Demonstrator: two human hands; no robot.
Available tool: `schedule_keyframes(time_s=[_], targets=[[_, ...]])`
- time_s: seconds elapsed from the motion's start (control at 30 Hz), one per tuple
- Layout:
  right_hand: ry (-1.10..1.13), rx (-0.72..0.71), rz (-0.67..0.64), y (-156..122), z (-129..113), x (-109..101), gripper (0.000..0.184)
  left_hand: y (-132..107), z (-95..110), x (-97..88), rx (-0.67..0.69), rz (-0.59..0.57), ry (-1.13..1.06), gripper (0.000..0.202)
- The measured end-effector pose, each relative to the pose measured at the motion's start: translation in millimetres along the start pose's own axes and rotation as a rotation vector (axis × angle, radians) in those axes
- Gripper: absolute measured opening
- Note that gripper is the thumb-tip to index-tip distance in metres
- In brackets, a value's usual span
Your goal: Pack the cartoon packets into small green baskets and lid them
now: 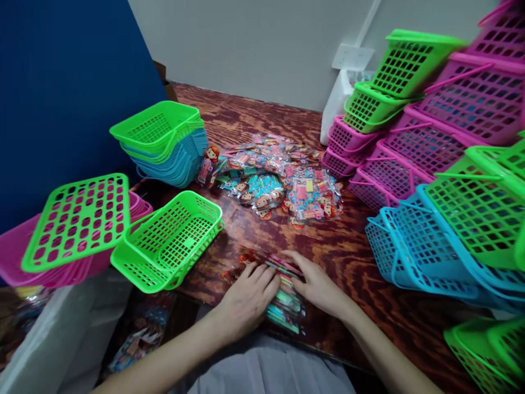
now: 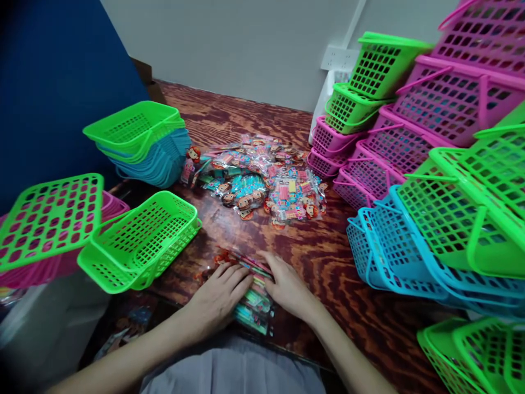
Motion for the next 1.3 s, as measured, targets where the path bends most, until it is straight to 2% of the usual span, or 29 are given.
schedule_keyframes(time_s=[0.13,0.3,0.43,0.67,0.77,0.97,1.1,1.2,1.3], targets=[[0.012,0.004,-0.025,0,-3,-2,0.053,-5,1,4.6,-0.024,0.035,-0.017,0.049],[0.032,0.008,-0.038,0,-2,-7,0.054,-9,0,5.3,-0.167,0.156,-0.050,0.062],[0.031,-0.005,-0.047,0,0,-12,0.059,-9,-4,2.0,-0.250,0.122,-0.110,0.072],[0.047,-0.054,-0.048,5,1,-16,0.063,-12,-10,2.8,-0.124,0.121,-0.129,0.063],[0.053,-0.054,-0.032,9,1,-13,0.059,-13,-11,2.5,-0.085,0.121,-0.126,0.063],[0.022,-0.030,-0.016,13,2,-5,0.052,-12,-10,2.9,-0.109,0.097,-0.112,0.068],[-0.045,-0.049,-0.005,14,-3,1,0.046,-10,-11,1.0,-0.098,0.103,-0.056,0.060],[-0.151,-0.079,-0.045,13,-12,1,0.042,-7,-11,-6.4,-0.057,0.073,-0.026,0.053],[-0.237,-0.078,-0.120,9,-23,-8,0.041,-2,-13,-14.3,-0.028,0.038,-0.016,0.061]])
Point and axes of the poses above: each hand's wrist, its own y-axis towards the middle knuckle, its own x-axis out of the palm, z = x × y, the point moved 1 cm from there along y, towards the middle knuckle, and after that the axes turned 8 degrees about x, right-handed, at the moved point
